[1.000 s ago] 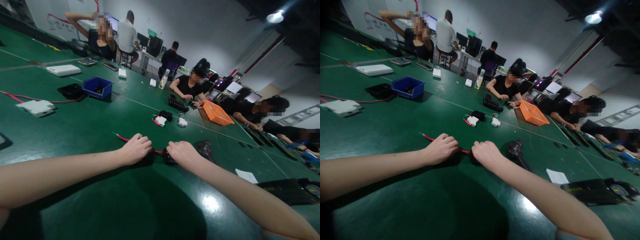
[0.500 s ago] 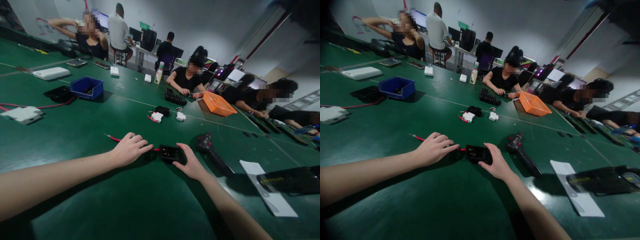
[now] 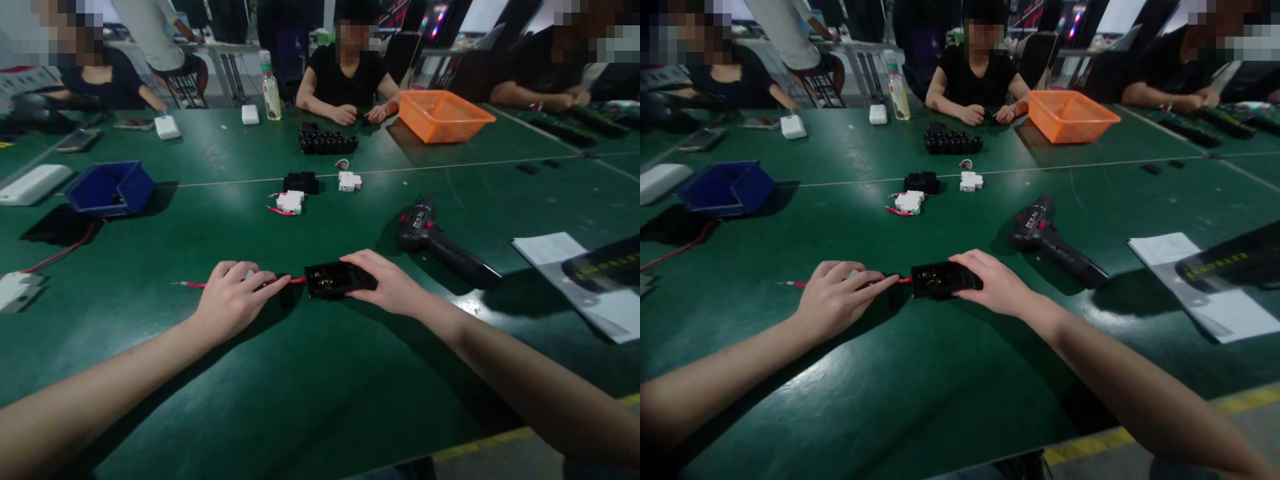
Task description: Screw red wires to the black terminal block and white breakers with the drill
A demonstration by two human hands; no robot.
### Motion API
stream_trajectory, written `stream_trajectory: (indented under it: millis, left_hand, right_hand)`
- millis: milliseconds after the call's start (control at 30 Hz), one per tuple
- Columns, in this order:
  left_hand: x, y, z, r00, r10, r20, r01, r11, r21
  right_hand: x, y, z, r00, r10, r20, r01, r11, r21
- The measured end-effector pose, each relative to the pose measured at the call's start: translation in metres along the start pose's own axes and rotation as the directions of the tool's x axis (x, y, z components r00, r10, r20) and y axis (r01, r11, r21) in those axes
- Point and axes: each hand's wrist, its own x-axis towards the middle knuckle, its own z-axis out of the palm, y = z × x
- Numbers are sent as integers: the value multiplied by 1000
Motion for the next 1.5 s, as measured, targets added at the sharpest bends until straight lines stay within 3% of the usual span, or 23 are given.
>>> stream_trajectory:
  millis: [267,400,467,600,700,800,867,1133,1500]
  left_hand:
    - [2,2,0,1000,-15,25,15,1000,-19]
    - [1,1,0,1000,-7,18,7,1000,-28]
    - [1,0,0,1000,-1,23,2,1000,-26]
    - [2,1,-2,999,20,31,-20,1000,15]
    - [2,1,-2,999,23,22,-23,1000,21]
    - [1,1,-2,1000,12,18,-13,1000,20]
    - [0,1,-1,1000,14,15,-14,1000,23]
    - [0,2,-3,1000,20,-15,-19,1000,17]
    - [-2,1,-1,1000,2,-22,-3,1000,-16]
  right_hand:
    - [-4,-5,-5,1000,14,20,-12,995,-101]
    - [-10,-1,-31,996,-48,71,65,963,-262]
    - [-14,4,-49,999,-29,41,42,936,-349]
    - [-19,21,-74,972,150,-179,-226,797,-560]
    - [-22,36,-77,878,340,-338,-479,643,-598]
    - [-21,47,-72,801,485,-351,-593,556,-582]
    - [-21,49,-70,786,510,-350,-608,533,-588]
    - [-22,48,-75,813,501,-299,-564,544,-621]
    - [-21,51,-74,804,505,-315,-573,511,-641]
